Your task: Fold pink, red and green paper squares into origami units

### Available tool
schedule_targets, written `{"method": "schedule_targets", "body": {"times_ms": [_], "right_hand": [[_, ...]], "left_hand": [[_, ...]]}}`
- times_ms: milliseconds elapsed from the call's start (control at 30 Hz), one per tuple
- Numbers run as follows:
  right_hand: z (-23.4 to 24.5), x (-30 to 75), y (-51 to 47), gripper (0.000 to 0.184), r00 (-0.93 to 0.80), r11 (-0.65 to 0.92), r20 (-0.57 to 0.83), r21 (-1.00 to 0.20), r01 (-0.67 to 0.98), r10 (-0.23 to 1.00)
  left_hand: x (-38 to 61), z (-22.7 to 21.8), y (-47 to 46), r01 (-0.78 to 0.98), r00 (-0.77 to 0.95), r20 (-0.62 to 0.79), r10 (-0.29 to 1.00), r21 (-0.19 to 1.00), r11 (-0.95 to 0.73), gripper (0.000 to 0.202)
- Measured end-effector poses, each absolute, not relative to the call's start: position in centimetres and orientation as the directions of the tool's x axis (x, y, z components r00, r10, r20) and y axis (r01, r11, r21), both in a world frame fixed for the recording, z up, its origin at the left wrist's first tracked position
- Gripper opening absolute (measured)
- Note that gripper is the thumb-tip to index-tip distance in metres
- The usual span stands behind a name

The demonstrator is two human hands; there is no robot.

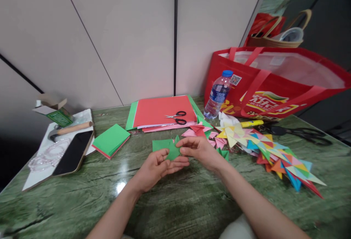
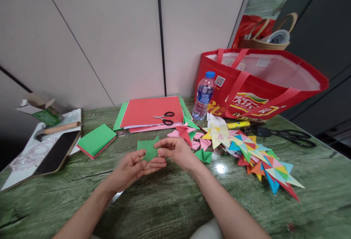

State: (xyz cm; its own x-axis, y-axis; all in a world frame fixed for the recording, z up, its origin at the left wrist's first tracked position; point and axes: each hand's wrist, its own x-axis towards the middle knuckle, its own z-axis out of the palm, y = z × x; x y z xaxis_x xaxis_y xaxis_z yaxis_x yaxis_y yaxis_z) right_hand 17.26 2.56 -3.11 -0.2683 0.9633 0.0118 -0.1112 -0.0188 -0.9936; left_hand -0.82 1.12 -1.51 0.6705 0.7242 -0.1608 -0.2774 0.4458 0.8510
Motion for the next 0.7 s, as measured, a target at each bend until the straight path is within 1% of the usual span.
{"method": "schedule_targets", "body": {"times_ms": [100, 200, 300, 400, 500, 600, 700], "right_hand": [[-3.43, 17.42, 2.62, 0.022, -0.279, -0.080, -0.024, -0.978, -0.190, 0.960], [-3.67, 17.48, 2.71, 0.021, -0.257, -0.070, -0.015, -0.976, -0.206, 0.966], [-3.65, 17.40, 2.78, 0.018, -0.223, 0.005, 0.038, -0.989, -0.145, 0.974], [-3.50, 17.21, 2.85, 0.016, -0.203, 0.076, 0.087, -0.995, -0.061, 0.975], [-3.44, 17.01, 2.89, 0.013, -0.193, 0.107, 0.108, -0.994, -0.014, 0.975], [-3.40, 16.84, 2.88, 0.011, -0.183, 0.111, 0.107, -0.994, 0.014, 0.977], [-3.24, 16.71, 2.82, 0.010, -0.183, 0.114, 0.105, -0.993, 0.037, 0.977]], "left_hand": [[-0.87, -1.42, 1.19, -0.282, 0.676, -0.156, 0.720, 0.848, 0.449, 0.016], [-0.88, -1.35, 1.21, -0.286, 0.676, -0.154, 0.721, 0.847, 0.449, 0.019], [-0.85, -1.28, 1.16, -0.276, 0.663, -0.164, 0.730, 0.853, 0.443, 0.019], [-0.82, -1.17, 1.14, -0.256, 0.632, -0.163, 0.758, 0.879, 0.403, 0.030], [-0.81, -0.97, 1.21, -0.217, 0.620, -0.159, 0.769, 0.906, 0.362, 0.039], [-0.76, -0.76, 1.33, -0.206, 0.626, -0.161, 0.763, 0.910, 0.360, 0.039], [-0.65, -0.74, 1.45, -0.234, 0.609, -0.161, 0.777, 0.899, 0.370, 0.035]]}}
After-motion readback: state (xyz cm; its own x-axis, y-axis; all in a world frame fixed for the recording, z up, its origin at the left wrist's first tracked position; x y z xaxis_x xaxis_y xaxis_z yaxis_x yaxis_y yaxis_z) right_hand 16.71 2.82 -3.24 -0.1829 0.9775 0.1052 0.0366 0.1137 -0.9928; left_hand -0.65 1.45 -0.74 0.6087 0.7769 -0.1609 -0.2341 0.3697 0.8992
